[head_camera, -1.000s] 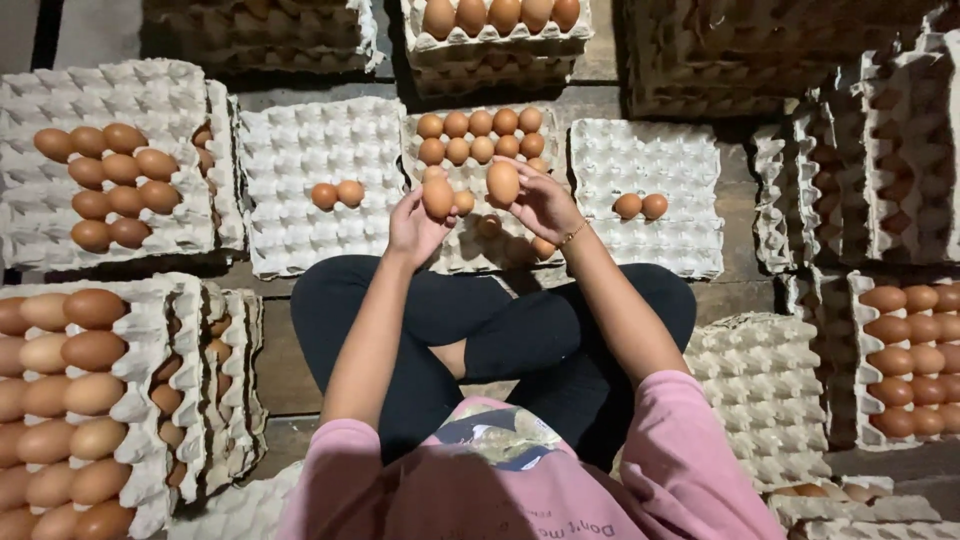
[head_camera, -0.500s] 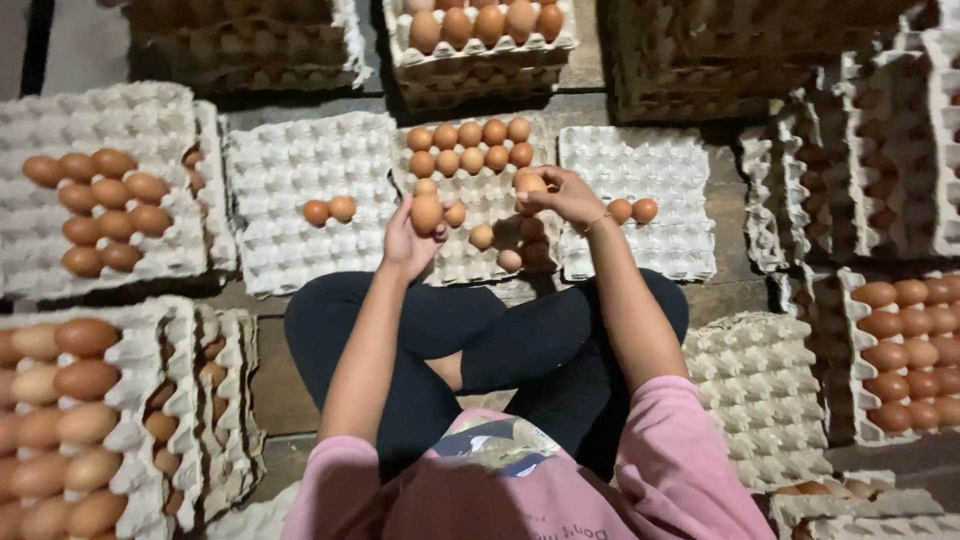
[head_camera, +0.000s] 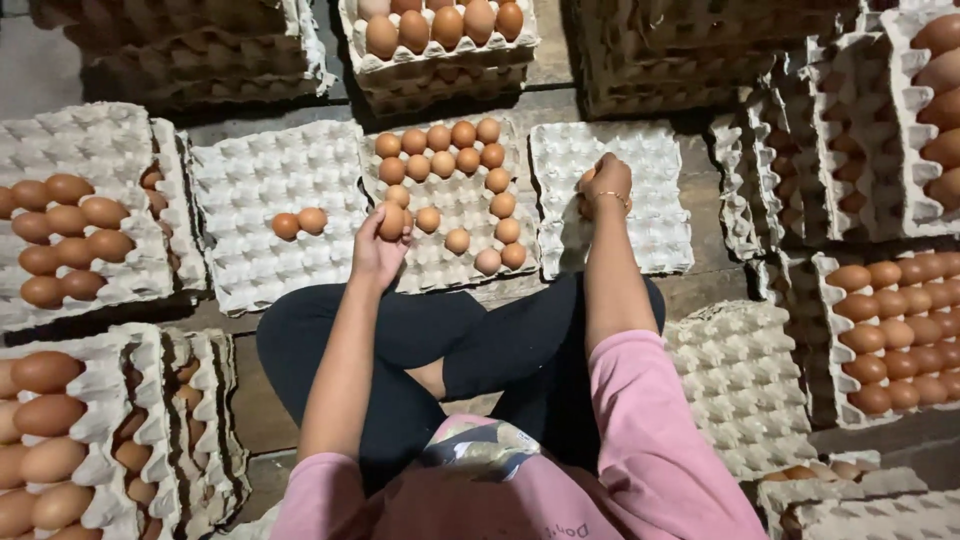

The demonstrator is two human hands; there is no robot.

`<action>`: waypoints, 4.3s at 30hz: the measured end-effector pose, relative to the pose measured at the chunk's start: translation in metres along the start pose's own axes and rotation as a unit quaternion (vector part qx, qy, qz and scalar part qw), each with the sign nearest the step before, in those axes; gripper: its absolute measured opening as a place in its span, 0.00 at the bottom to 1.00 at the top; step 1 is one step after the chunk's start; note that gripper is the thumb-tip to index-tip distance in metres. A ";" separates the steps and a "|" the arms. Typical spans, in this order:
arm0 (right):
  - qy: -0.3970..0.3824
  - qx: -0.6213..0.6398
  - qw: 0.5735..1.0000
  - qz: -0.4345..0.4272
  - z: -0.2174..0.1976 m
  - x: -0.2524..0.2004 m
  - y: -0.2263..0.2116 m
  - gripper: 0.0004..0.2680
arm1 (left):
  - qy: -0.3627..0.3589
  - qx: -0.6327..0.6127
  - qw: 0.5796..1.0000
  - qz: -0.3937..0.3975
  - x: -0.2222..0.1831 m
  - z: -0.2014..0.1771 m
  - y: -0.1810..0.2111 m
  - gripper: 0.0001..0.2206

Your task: The person is manually sorting eggs by picking them up and placing them into cardboard egg trays.

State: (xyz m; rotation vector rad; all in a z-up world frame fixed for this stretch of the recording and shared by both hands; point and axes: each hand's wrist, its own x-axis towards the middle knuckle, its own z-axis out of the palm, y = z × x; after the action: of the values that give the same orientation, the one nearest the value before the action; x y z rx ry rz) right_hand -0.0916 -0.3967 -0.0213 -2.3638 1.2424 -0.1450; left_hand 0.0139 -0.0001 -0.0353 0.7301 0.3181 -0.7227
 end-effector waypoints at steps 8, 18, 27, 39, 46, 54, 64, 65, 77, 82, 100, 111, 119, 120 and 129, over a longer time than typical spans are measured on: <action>0.003 -0.073 0.996 -0.046 0.065 0.055 0.058 0.13 | -0.005 -0.014 1.000 -0.011 0.005 -0.001 -0.004 0.16; -0.031 -0.067 0.990 -0.118 0.063 0.033 -0.029 0.15 | -0.047 0.066 0.992 0.093 -0.001 0.016 -0.005 0.16; -0.359 0.366 0.838 -0.187 0.058 -0.111 -0.140 0.10 | -0.008 0.544 0.765 0.345 -0.045 0.057 -0.006 0.31; -0.279 0.286 0.874 -0.275 0.026 -0.039 -0.093 0.22 | 0.005 0.583 0.721 0.374 -0.043 0.052 -0.014 0.38; -0.058 -0.015 0.980 -0.191 -0.031 0.050 0.025 0.12 | 0.029 0.588 0.722 0.364 -0.033 0.050 -0.018 0.35; -0.047 -0.009 0.998 0.036 -0.016 0.067 0.085 0.08 | 0.123 0.636 0.700 0.300 -0.019 0.039 -0.015 0.31; -0.070 -0.029 0.997 0.027 -0.015 0.052 0.065 0.13 | 0.136 0.607 0.722 0.304 -0.022 0.048 -0.006 0.27; -0.063 -0.032 0.997 0.021 -0.014 0.052 0.063 0.14 | 0.137 0.611 0.717 0.308 -0.020 0.046 -0.007 0.27; -0.020 -0.084 0.957 -0.278 0.023 0.038 -0.082 0.16 | 0.144 0.583 0.727 0.333 -0.001 0.036 -0.014 0.28; -0.053 -0.090 0.930 -0.351 0.072 0.007 -0.160 0.14 | 0.155 0.565 0.736 0.339 0.002 0.029 -0.016 0.28; -0.095 0.195 0.964 -0.155 0.140 0.039 -0.136 0.16 | 0.157 0.562 0.753 0.306 0.007 0.028 -0.017 0.27; -0.324 0.788 0.508 0.124 0.100 -0.034 -0.158 0.16 | 0.162 0.570 0.735 0.329 0.003 0.028 -0.016 0.27; -0.362 0.752 0.547 0.072 0.103 -0.031 -0.123 0.13 | 0.186 0.599 0.704 0.334 0.010 0.012 -0.021 0.27; -0.364 0.734 0.569 0.065 0.104 -0.019 -0.112 0.14 | 0.196 0.614 0.686 0.337 0.011 0.011 -0.020 0.26; -0.158 0.594 0.788 0.038 -0.070 -0.003 -0.027 0.15 | 0.159 0.594 0.712 0.338 -0.012 0.025 -0.010 0.21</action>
State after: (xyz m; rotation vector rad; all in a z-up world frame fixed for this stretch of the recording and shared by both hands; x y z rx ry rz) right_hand -0.0940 -0.4052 0.0535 -1.1538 0.6975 -0.3579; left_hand -0.0010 -0.0174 -0.0162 2.0916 -0.1882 0.0244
